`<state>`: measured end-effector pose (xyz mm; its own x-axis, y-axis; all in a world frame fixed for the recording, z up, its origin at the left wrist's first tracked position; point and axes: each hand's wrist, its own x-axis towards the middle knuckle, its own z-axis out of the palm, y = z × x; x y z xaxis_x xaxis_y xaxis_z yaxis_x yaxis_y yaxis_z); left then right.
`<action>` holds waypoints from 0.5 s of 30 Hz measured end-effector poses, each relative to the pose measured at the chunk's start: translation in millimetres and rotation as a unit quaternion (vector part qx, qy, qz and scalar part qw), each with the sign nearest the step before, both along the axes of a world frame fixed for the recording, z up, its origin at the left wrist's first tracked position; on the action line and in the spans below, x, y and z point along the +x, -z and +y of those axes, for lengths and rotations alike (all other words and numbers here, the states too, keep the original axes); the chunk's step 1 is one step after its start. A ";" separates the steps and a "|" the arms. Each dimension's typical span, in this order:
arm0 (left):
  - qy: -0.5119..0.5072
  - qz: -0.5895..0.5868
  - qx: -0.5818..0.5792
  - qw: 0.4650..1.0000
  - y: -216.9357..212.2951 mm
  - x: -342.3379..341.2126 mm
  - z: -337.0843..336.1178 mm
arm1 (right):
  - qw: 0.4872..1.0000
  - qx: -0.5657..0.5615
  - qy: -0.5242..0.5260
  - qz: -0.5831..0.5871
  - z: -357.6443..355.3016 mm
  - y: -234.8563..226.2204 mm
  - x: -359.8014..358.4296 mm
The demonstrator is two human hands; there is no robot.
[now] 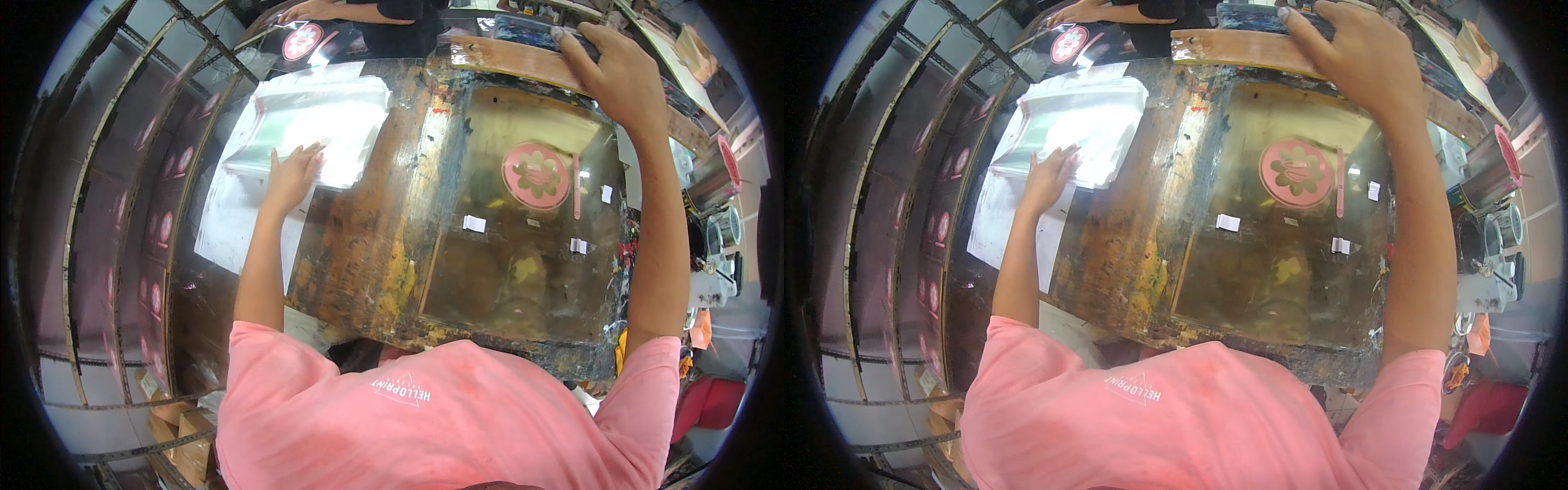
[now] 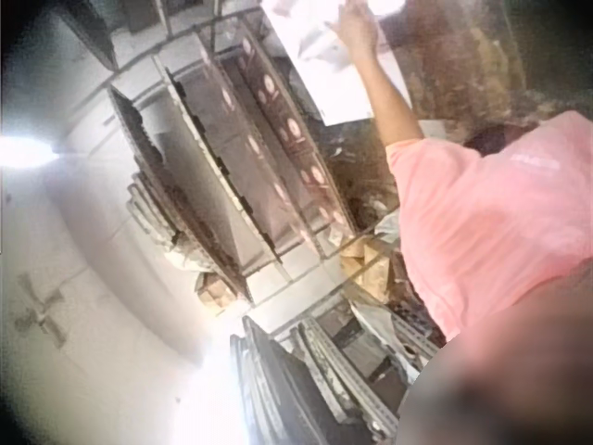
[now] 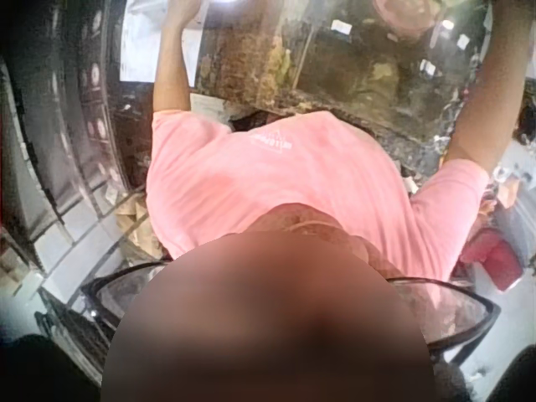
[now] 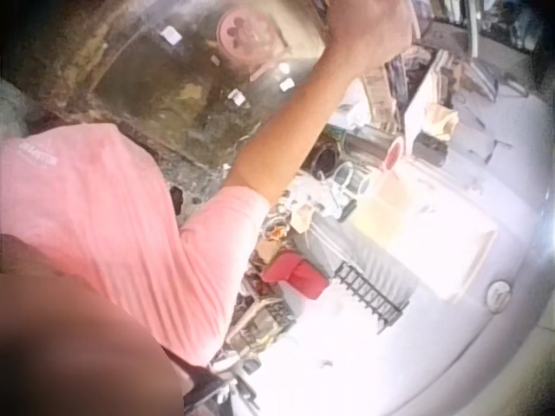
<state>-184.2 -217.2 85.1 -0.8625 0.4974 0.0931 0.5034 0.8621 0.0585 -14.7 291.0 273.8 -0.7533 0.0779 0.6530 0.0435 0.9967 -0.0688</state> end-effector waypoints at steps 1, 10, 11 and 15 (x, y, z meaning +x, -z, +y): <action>-0.015 -0.009 -0.010 1.000 -6.1 -10.4 -5.0 | 1.000 -0.007 -0.001 -0.008 0.2 -2.0 1.0; 0.156 0.064 -0.088 0.982 -81.9 19.7 82.0 | 0.999 0.009 -0.035 0.026 -6.2 -17.0 1.4; 0.157 0.052 -0.106 0.981 -74.1 39.0 107.3 | 0.999 0.002 -0.036 0.028 -7.3 -18.4 2.2; 0.178 -0.018 -0.029 0.983 -22.1 101.5 210.3 | 1.000 0.008 -0.010 -0.003 -8.6 -26.0 1.9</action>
<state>-82.7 -6.9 107.3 -0.6350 0.7720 0.0289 0.7724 0.6340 0.0377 -12.7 282.4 299.8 -0.7585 0.0524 0.6496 0.0244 0.9983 -0.0521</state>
